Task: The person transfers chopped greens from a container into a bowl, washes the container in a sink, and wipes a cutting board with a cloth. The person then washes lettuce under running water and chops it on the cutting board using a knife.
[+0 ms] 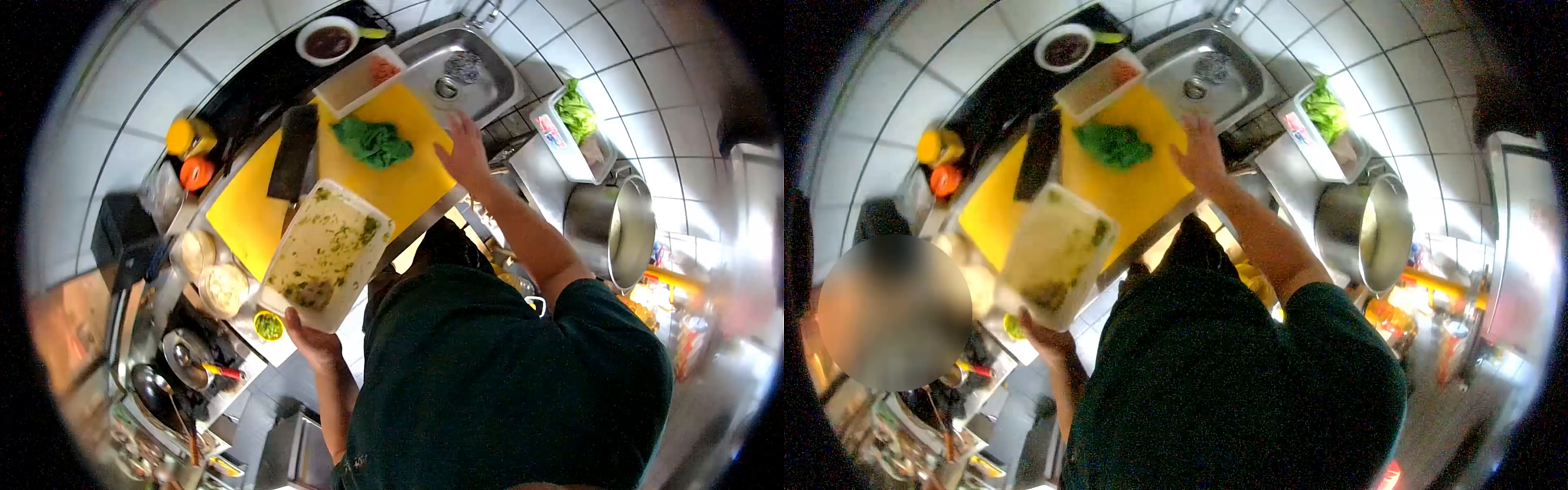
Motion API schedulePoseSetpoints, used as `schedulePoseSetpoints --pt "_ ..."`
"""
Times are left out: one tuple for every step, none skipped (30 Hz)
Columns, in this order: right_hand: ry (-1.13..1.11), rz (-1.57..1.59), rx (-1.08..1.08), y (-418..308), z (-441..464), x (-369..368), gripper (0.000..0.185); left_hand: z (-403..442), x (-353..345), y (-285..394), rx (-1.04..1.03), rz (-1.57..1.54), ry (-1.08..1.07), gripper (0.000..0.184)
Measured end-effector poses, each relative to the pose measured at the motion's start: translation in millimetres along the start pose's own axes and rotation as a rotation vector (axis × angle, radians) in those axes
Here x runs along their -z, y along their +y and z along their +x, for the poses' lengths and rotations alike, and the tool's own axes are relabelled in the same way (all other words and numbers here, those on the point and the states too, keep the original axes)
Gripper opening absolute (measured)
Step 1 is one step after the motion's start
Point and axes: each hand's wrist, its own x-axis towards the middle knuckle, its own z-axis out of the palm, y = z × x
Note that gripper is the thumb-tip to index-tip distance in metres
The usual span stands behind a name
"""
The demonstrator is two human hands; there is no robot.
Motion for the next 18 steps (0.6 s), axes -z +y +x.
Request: schedulePoseSetpoints --pt "-0.033 -0.046 -0.063 26.4 12.6 5.9 0.063 6.3 -19.6 -3.8 -0.004 0.058 -0.051 0.062" --pt "-0.072 -0.088 -0.125 57.5 24.5 7.1 0.061 22.7 -8.4 -24.3 0.082 0.037 -0.105 0.062" --pt "-0.13 -0.091 -0.128 90.5 34.6 0.7 0.059 22.1 -32.8 -30.4 0.105 0.043 -0.091 0.061" --pt "-0.191 -0.091 -0.126 126.5 43.4 -13.4 0.057 18.6 -65.8 -35.5 0.125 0.045 -0.072 0.061" --pt "-0.254 -0.087 -0.117 164.0 53.3 -35.3 0.055 19.0 -91.5 -44.5 0.14 0.046 -0.048 0.061" --pt "-0.282 -0.132 -0.044 182.0 68.1 -49.7 0.053 21.3 -108.4 -57.3 0.152 0.092 -0.059 0.063" --pt "-0.386 -0.154 -0.055 202.5 80.5 -61.3 0.054 20.2 -128.1 -68.1 0.177 0.067 -0.039 0.064" --pt "-0.435 -0.167 -0.037 217.3 110.2 -70.3 0.054 12.0 -150.4 -81.7 0.149 0.029 -0.051 0.066" --pt "-0.515 -0.184 -0.035 222.0 126.7 -78.1 0.055 6.1 -170.1 -92.1 0.151 0.002 -0.046 0.068" --pt "-0.336 -0.203 -0.003 235.3 135.9 -108.0 0.057 3.0 -186.5 -100.8 0.152 0.025 -0.036 0.07" --pt "-0.34 -0.181 -0.012 255.3 142.1 -132.1 0.054 5.1 -189.5 -117.9 0.135 0.007 -0.083 0.071" --pt "-0.334 -0.155 -0.016 259.4 158.3 -137.1 0.051 5.0 -202.1 -134.8 0.127 0.004 -0.066 0.072" --pt "-0.325 -0.13 -0.021 263.0 174.7 -137.1 0.049 3.3 -215.4 -151.2 0.119 0.0 -0.052 0.072" --pt "-0.362 -0.131 -0.056 269.2 187.3 -136.6 0.051 2.7 -230.5 -164.8 0.096 0.144 -0.08 0.068" --pt "-0.419 -0.139 -0.097 274.3 197.6 -134.0 0.054 4.0 -245.4 -175.8 0.109 0.149 -0.052 0.071" --pt "-0.465 -0.148 -0.132 276.6 211.7 -126.7 0.057 4.5 -260.1 -184.5 0.114 0.148 -0.03 0.074" --pt "-0.501 -0.155 -0.162 278.5 227.7 -120.6 0.06 6.5 -274.5 -192.1 0.108 0.145 -0.015 0.078" --pt "-0.542 -0.167 -0.196 280.9 241.8 -119.4 0.063 12.9 -291.0 -193.7 0.092 0.183 -0.071 0.082"
